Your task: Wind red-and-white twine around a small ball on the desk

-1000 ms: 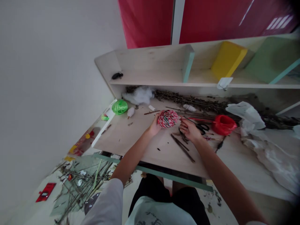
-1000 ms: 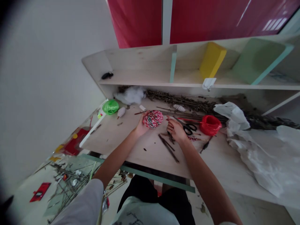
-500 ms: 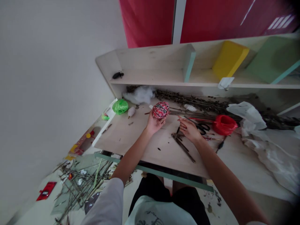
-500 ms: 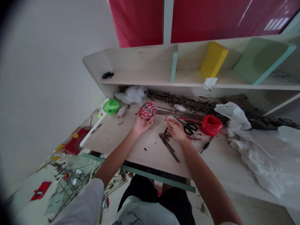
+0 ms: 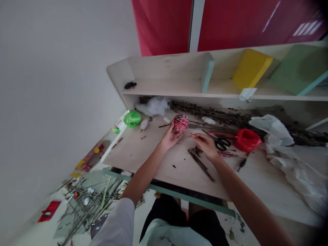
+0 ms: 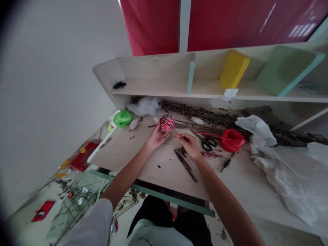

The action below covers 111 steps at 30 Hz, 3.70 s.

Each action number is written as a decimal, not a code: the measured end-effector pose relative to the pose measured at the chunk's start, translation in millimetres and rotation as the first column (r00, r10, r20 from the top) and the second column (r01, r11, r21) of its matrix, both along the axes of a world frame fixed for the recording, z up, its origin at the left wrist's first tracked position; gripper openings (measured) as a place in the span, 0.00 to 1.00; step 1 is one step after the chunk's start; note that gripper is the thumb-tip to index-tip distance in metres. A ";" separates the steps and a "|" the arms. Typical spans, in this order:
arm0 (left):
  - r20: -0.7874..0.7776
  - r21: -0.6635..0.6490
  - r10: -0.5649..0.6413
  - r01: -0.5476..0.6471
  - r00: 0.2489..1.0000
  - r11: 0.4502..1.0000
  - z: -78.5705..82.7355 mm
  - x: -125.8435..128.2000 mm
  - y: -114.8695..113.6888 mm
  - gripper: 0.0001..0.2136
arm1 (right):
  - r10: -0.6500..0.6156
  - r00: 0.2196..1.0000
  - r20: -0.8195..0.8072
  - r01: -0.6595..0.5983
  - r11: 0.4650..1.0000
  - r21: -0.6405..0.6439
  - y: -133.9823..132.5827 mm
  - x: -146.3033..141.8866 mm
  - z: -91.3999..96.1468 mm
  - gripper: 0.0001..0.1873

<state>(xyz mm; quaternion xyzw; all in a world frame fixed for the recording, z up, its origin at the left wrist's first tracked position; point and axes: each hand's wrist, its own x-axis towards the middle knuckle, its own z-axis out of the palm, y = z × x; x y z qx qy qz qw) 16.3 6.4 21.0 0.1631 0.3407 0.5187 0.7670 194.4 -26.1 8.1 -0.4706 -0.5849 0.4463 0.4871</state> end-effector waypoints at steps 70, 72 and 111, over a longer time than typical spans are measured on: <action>-0.340 0.261 -0.344 0.439 0.875 0.860 6.4 12.0 -21.0 0.18 | -0.095 0.895 -0.436 -0.044 0.953 -0.299 11.1 16.1 -0.3 0.17; -0.287 0.251 -0.337 0.409 0.897 0.877 4.1 10.4 -20.8 0.17 | -0.092 0.928 -0.362 -0.010 0.962 -0.272 10.5 14.2 -3.1 0.15; -0.016 0.075 -0.046 0.047 0.999 0.996 -4.5 -5.9 3.2 0.29 | 0.099 0.989 0.113 -0.101 0.995 0.013 -3.9 3.0 3.5 0.21</action>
